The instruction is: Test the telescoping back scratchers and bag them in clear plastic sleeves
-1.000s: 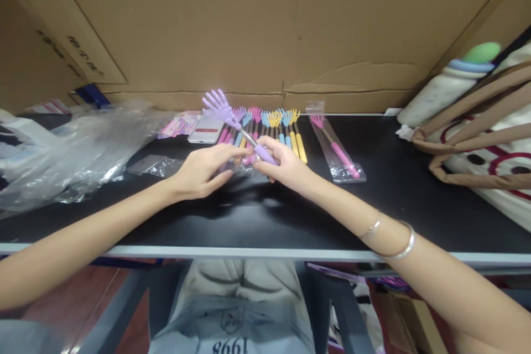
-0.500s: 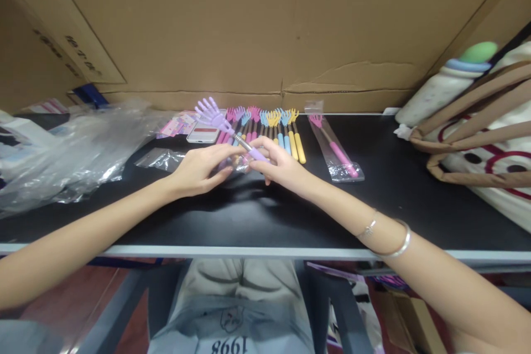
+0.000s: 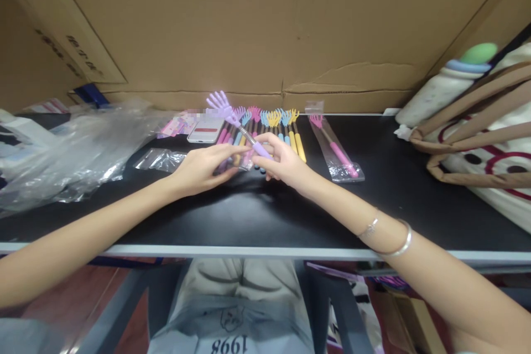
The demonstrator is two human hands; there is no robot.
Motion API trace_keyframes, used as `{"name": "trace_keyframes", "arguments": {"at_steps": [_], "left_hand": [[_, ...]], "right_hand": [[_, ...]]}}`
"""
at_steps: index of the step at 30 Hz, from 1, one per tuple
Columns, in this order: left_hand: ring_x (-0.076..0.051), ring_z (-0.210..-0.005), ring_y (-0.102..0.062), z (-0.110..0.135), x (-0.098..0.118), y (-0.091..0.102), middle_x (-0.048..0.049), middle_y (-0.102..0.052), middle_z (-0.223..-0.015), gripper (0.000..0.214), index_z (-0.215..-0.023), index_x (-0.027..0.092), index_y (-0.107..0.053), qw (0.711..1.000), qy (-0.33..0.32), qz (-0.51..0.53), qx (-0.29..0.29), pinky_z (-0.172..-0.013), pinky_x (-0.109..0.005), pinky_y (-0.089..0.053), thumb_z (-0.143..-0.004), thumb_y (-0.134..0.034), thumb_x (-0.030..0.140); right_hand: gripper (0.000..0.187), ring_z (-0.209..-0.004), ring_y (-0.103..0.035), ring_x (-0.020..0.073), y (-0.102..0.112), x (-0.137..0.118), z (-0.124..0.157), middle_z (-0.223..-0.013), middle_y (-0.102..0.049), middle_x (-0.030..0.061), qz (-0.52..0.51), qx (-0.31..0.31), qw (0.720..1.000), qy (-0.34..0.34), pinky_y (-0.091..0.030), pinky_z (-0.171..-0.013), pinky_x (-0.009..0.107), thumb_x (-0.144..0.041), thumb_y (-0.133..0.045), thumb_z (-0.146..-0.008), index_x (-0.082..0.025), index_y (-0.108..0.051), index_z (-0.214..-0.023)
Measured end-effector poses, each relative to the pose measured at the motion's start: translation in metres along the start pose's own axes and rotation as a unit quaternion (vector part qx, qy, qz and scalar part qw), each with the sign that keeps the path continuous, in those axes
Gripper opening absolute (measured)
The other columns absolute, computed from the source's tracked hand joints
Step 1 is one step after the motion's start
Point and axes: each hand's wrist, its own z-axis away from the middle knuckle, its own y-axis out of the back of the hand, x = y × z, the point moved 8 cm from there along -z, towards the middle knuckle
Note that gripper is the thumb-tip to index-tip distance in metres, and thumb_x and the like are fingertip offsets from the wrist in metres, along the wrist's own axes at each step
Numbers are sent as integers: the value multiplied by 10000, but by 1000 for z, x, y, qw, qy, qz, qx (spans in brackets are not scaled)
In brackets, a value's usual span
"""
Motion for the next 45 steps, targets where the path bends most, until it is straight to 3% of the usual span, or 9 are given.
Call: {"name": "trace_keyframes", "arguments": {"at_steps": [7,13,18,27,38,45], "left_hand": [[-124,-879,-611,1,0,-1,-7,-641,-1032,443,-1374,243,-433,1000,13,20,-13,-715,-200,-443,-936,-476,294],[-150,-934,-616,0,0,0,-25,-650,-1064,425,-1358,230,-452,1000,19,19,-14,-778,-226,-456,-943,-460,323],[-166,-989,-619,0,-2,3,-42,-644,-1157,424,-1359,232,-453,1000,28,8,-7,-794,-239,-462,-945,-453,323],[-150,-891,-635,1,-4,0,-29,-664,-1102,429,-1368,264,-449,999,26,-21,-15,-714,-221,-441,-941,-465,304],[-164,-1011,-606,0,-4,-2,-41,-633,-1184,391,-1354,240,-443,1000,17,8,-11,-805,-242,-459,-967,-414,291],[-192,-1009,-587,1,-4,-4,-66,-607,-1178,456,-1380,242,-416,999,13,9,-35,-796,-276,-465,-972,-404,443]], "right_hand": [[425,-408,-360,14,0,-3,0,-661,-495,-96,-9,5,1000,-7,-413,-460,197,-377,-682,-773,-189,-462,-1085],[398,-508,-483,52,4,-9,0,-715,-536,-53,6,26,999,23,-416,-472,201,-369,-673,-768,-187,-475,-1060],[428,-411,-328,33,5,-5,2,-566,-405,-120,-21,31,999,-1,-462,-540,235,-361,-664,-791,-196,-465,-1132],[422,-402,-246,40,-12,2,5,-490,-303,-148,-109,-64,992,-25,-470,-562,239,-332,-650,-826,-235,-440,-1179],[461,-424,-233,24,-10,2,4,-584,-385,-124,-150,-4,986,-67,-476,-580,241,-318,-700,-763,-205,-466,-1144],[432,-431,-242,31,-8,0,4,-582,-404,-118,-142,13,988,-51,-412,-522,222,-304,-700,-760,-186,-479,-1112]]}}
